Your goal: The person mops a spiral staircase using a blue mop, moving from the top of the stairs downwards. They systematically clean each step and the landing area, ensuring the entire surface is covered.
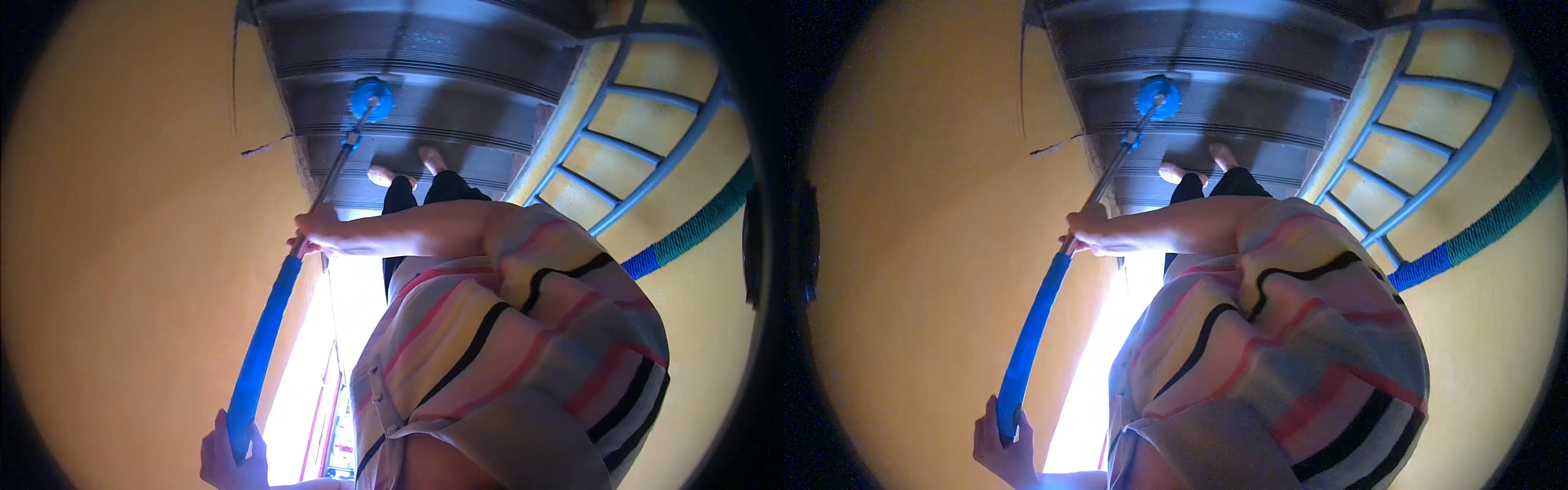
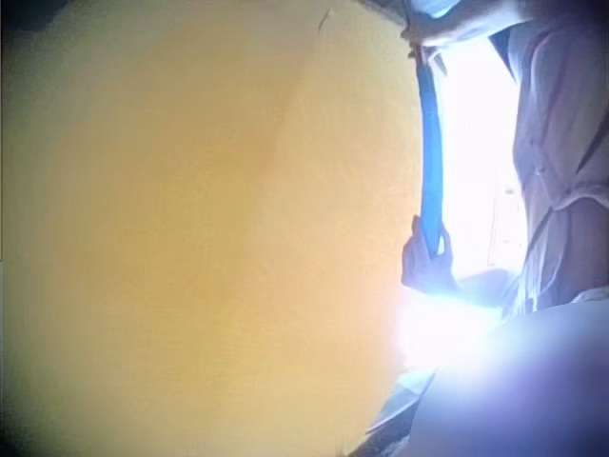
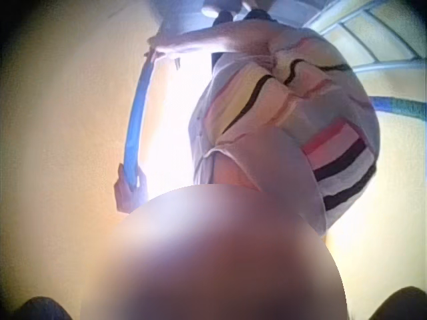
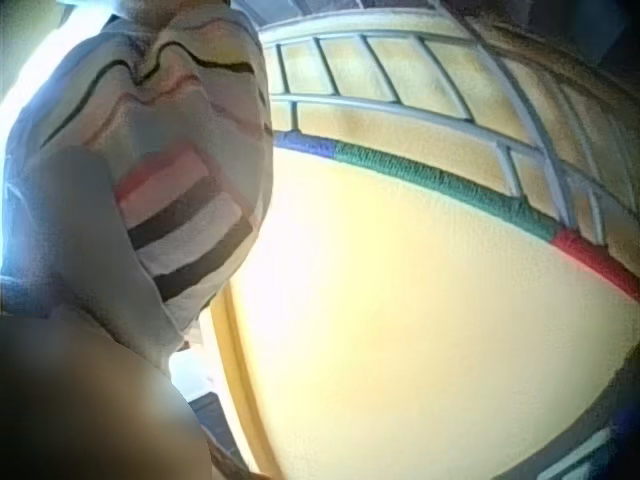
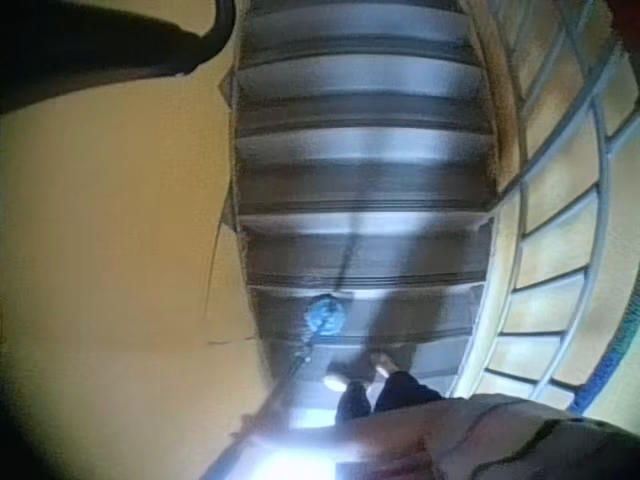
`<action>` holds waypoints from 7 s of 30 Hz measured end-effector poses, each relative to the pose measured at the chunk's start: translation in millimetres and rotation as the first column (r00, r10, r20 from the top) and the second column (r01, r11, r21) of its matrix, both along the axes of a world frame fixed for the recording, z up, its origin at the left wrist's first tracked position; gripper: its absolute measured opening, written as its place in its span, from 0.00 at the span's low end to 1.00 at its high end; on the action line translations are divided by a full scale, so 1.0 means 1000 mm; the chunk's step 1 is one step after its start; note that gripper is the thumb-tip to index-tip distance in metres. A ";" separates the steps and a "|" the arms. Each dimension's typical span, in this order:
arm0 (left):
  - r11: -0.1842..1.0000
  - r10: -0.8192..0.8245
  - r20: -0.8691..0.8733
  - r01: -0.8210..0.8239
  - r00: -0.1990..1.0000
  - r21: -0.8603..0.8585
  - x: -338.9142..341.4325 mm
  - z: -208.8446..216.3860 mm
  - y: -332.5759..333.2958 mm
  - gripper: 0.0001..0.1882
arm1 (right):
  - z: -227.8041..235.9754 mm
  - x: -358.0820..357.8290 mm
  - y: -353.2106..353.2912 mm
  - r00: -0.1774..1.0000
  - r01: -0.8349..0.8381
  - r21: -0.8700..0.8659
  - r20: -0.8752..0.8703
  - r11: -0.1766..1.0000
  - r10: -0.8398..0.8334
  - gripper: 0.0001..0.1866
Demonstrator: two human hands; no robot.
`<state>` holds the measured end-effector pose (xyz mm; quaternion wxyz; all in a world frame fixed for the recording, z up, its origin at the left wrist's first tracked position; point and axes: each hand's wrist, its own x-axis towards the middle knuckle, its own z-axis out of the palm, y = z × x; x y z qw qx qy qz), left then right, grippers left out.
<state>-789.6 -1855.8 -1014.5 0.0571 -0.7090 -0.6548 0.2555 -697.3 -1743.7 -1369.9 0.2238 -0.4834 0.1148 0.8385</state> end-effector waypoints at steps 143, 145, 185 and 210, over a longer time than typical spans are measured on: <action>0.487 -0.638 0.748 -0.659 0.180 0.573 -0.046 -0.163 -0.256 0.12 | -0.137 -0.106 -0.188 0.906 -0.370 0.297 -0.095 0.880 0.413 0.05; 0.422 -0.578 0.736 -0.643 0.352 0.639 -0.056 -0.159 -0.266 0.13 | -0.130 -0.085 -0.191 0.910 -0.377 0.280 -0.065 0.883 0.409 0.05; -0.002 -0.391 0.708 -0.770 0.587 0.638 -0.093 -0.202 -0.269 0.10 | -0.154 -0.167 -0.159 0.893 -0.450 0.225 0.099 0.864 0.439 0.05; 0.646 -0.621 0.773 -0.475 0.127 0.597 -0.251 -0.135 -0.247 0.17 | -0.088 0.009 -0.210 0.997 0.076 0.147 -0.020 0.986 -0.073 0.09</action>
